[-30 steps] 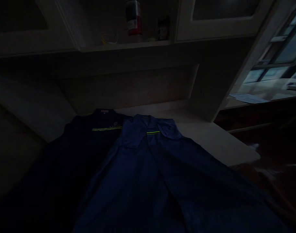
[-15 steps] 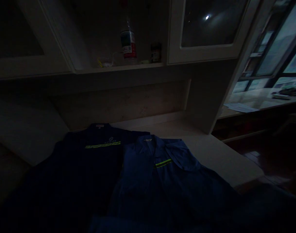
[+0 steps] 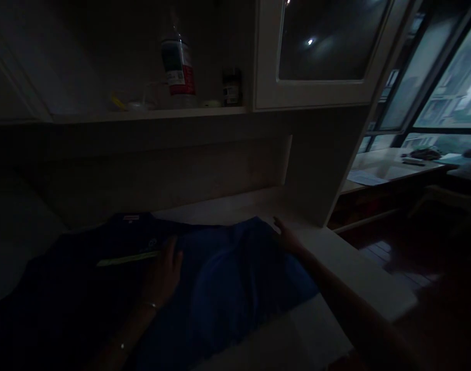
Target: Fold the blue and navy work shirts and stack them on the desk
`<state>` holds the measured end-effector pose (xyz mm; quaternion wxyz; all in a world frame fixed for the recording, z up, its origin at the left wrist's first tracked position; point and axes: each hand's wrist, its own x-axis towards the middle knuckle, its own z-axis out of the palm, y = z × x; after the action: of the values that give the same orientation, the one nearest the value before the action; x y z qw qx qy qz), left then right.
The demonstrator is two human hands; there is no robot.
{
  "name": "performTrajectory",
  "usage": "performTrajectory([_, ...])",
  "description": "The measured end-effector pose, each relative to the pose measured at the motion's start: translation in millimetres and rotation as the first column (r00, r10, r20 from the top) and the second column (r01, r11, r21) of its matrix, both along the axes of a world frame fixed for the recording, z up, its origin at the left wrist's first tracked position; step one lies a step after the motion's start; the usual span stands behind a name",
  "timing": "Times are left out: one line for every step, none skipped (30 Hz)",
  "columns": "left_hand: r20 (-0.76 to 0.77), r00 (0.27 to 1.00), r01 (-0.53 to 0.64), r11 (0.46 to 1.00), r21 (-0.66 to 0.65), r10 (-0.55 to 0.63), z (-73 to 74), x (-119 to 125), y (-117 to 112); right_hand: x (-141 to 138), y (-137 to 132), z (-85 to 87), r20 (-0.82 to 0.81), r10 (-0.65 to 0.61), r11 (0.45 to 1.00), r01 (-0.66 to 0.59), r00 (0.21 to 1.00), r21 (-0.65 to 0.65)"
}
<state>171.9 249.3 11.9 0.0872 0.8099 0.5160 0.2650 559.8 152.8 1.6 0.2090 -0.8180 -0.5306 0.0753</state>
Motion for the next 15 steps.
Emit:
performTrajectory([-0.145, 0.988, 0.053, 0.998, 0.033, -0.048, -17.2, 3, -7, -10, 1, -13.1, 0.012, 0.019, 0.999, -0.018, 1.0, -0.031])
performTrajectory([-0.277, 0.959, 0.073, 0.997, 0.031, -0.062, -34.3, 5, -14, -18, -1, -26.8, 0.039, 0.063, 0.996, -0.06, 0.997, -0.073])
performTrajectory([-0.385, 0.92, 0.076, 0.997, 0.015, -0.065, -49.8, 6, -20, -26, -4, -40.1, 0.067, 0.115, 0.987, -0.107, 0.991, -0.116])
performTrajectory([-0.47, 0.88, 0.069, 0.998, 0.0, -0.061, -62.7, 7, -24, -31, -6, -51.9, 0.094, 0.166, 0.977, -0.151, 0.982, -0.152])
performTrajectory([-0.529, 0.847, 0.06, 0.998, -0.009, -0.056, -72.3, 8, -26, -34, -9, -61.5, 0.116, 0.202, 0.967, -0.18, 0.973, -0.179])
performTrajectory([-0.567, 0.822, 0.061, 0.998, -0.012, -0.058, -78.3, 9, -25, -33, -10, -68.4, 0.131, 0.214, 0.964, -0.187, 0.968, -0.19])
performTrajectory([-0.59, 0.805, 0.07, 0.998, -0.01, -0.062, -81.2, 12, -23, -30, -10, -72.7, 0.143, 0.21, 0.965, -0.181, 0.967, -0.191])
performTrajectory([-0.603, 0.795, 0.079, 0.997, -0.003, -0.065, -81.5, 16, -19, -24, -8, -74.7, 0.153, 0.199, 0.967, -0.168, 0.968, -0.192])
performTrajectory([-0.609, 0.79, 0.085, 0.996, 0.003, -0.065, -80.3, 21, -14, -15, -5, -75.2, 0.163, 0.19, 0.968, -0.157, 0.968, -0.195])
performTrajectory([-0.612, 0.788, 0.088, 0.996, 0.003, -0.067, -78.4, 28, -9, -5, -2, -74.7, 0.171, 0.186, 0.967, -0.15, 0.968, -0.205])
performTrajectory([-0.612, 0.788, 0.088, 0.996, -0.002, -0.071, -76.7, 37, -4, 6, 2, -74.1, 0.179, 0.182, 0.966, -0.141, 0.967, -0.219])
performTrajectory([-0.607, 0.791, 0.091, 0.996, -0.009, -0.078, -75.6, 47, 1, 19, 6, -73.8, 0.186, 0.179, 0.963, -0.133, 0.966, -0.233])
performTrajectory([-0.598, 0.797, 0.098, 0.995, -0.018, -0.089, -75.6, 59, 6, 31, 9, -74.2, 0.196, 0.172, 0.961, -0.121, 0.965, -0.248])
performTrajectory([-0.584, 0.805, 0.109, 0.994, -0.03, -0.106, -76.5, 72, 11, 44, 12, -75.4, 0.207, 0.164, 0.959, -0.107, 0.965, -0.261])
performTrajectory([-0.568, 0.814, 0.123, 0.991, -0.044, -0.126, -78.0, 86, 16, 56, 13, -77.3, 0.219, 0.152, 0.958, -0.089, 0.964, -0.274])
